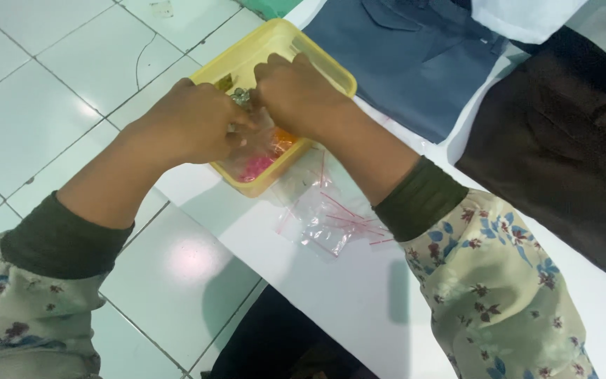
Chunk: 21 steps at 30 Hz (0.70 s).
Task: Packaging small buttons into resealable plastic bags on a work table.
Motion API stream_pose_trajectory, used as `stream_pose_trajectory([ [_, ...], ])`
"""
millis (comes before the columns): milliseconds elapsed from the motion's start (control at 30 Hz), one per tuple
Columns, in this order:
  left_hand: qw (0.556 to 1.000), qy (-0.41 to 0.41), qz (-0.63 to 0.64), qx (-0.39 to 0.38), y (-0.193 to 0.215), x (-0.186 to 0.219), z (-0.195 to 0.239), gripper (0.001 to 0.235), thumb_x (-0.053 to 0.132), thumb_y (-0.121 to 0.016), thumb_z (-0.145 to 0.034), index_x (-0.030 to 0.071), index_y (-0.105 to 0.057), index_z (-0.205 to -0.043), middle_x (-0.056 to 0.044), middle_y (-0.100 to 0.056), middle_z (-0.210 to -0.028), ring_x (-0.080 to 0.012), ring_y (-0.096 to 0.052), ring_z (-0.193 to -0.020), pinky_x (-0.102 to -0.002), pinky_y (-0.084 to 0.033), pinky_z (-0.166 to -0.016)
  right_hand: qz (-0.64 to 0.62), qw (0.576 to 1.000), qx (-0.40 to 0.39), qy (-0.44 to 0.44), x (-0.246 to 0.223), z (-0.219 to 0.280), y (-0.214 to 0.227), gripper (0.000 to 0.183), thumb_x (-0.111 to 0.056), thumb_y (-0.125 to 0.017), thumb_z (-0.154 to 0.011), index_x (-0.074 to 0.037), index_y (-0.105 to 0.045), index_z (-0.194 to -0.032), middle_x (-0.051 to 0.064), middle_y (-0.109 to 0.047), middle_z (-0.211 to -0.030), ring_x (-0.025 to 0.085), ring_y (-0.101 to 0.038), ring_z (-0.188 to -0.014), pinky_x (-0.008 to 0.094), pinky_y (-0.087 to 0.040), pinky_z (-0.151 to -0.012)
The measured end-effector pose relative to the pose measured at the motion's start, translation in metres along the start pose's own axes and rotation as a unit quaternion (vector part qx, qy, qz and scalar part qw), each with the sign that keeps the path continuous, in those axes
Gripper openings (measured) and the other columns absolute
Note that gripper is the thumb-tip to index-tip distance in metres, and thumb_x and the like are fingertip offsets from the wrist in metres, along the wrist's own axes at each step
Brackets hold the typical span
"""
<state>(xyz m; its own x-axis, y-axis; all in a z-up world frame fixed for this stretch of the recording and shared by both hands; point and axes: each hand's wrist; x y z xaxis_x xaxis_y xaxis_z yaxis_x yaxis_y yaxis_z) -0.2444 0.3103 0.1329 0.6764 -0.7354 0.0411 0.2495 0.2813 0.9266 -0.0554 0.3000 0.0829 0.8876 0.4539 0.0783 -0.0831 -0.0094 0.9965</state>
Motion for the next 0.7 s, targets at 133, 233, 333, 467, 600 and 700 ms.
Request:
stream_pose_trajectory([
  [133,0.998,0.029,-0.014,0.047,0.002,0.007,0.002,0.040,0.029,-0.048,-0.084,0.041,-0.078,-0.107,0.010,-0.077,-0.094,-0.0260,-0.067,-0.092,-0.040,-0.043,-0.090,0.118,0.983,0.137,-0.005,0.010,0.023,0.008,0.043,-0.006,-0.059,-0.080,-0.035,-0.082,-0.103,0.005,-0.063,-0.093,0.032,-0.058,-0.094,0.049,-0.048,-0.068],
  [233,0.991,0.025,-0.069,0.113,0.004,0.011,0.006,0.033,0.036,-0.058,-0.090,0.040,-0.075,-0.118,0.001,-0.077,-0.106,-0.0333,-0.071,-0.098,-0.048,-0.053,-0.076,0.030,0.966,0.255,0.000,0.012,0.069,0.042,0.042,-0.004,-0.061,-0.072,-0.027,-0.081,-0.102,0.003,-0.064,-0.091,0.034,-0.061,-0.090,0.052,-0.042,-0.058],
  [333,0.988,0.023,-0.038,0.150,0.011,0.037,0.012,0.036,0.035,-0.060,-0.091,0.036,-0.074,-0.124,0.013,-0.077,-0.108,-0.0246,-0.070,-0.099,-0.044,-0.055,-0.073,-0.047,0.957,0.286,-0.029,0.005,0.135,0.058,0.054,0.014,-0.050,-0.076,-0.013,-0.079,-0.113,0.007,-0.064,-0.102,0.031,-0.057,-0.092,0.045,-0.036,-0.068],
  [467,0.969,-0.047,-0.106,0.218,0.022,0.107,0.027,0.028,0.047,-0.062,-0.092,0.040,-0.073,-0.117,0.005,-0.075,-0.098,-0.0314,-0.072,-0.085,-0.045,-0.052,-0.057,-0.008,0.959,0.281,-0.040,-0.016,0.234,0.054,0.037,0.008,-0.060,-0.082,-0.011,-0.082,-0.106,0.007,-0.070,-0.090,0.033,-0.062,-0.078,0.046,-0.040,-0.053],
  [600,0.932,-0.219,-0.135,0.256,0.026,0.193,0.012,0.041,0.050,-0.063,-0.091,0.030,-0.073,-0.126,0.001,-0.076,-0.114,-0.0291,-0.071,-0.101,-0.049,-0.058,-0.079,-0.046,0.971,0.190,-0.135,-0.026,0.346,0.048,0.029,0.002,-0.060,-0.087,-0.013,-0.080,-0.103,0.006,-0.068,-0.084,0.029,-0.063,-0.078,0.044,-0.042,-0.062],
  [700,0.914,-0.315,-0.078,0.245,0.016,0.258,0.001,0.037,0.044,-0.066,-0.088,0.027,-0.076,-0.119,-0.001,-0.078,-0.104,-0.0320,-0.071,-0.098,-0.052,-0.054,-0.081,-0.094,0.956,0.162,-0.224,-0.020,0.425,0.037,0.025,-0.009,-0.076,-0.086,-0.009,-0.079,-0.111,0.010,-0.077,-0.104,0.030,-0.070,-0.096,0.047,-0.053,-0.080],
])
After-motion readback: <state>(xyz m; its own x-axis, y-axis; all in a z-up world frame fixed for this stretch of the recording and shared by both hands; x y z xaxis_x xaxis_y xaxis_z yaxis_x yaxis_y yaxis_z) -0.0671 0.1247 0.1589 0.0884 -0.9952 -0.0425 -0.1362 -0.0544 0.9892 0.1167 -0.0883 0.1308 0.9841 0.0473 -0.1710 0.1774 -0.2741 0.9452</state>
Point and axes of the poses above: each hand's wrist, its own z-axis away from the middle knuckle, its own y-axis out of the back of the hand, x = y × z
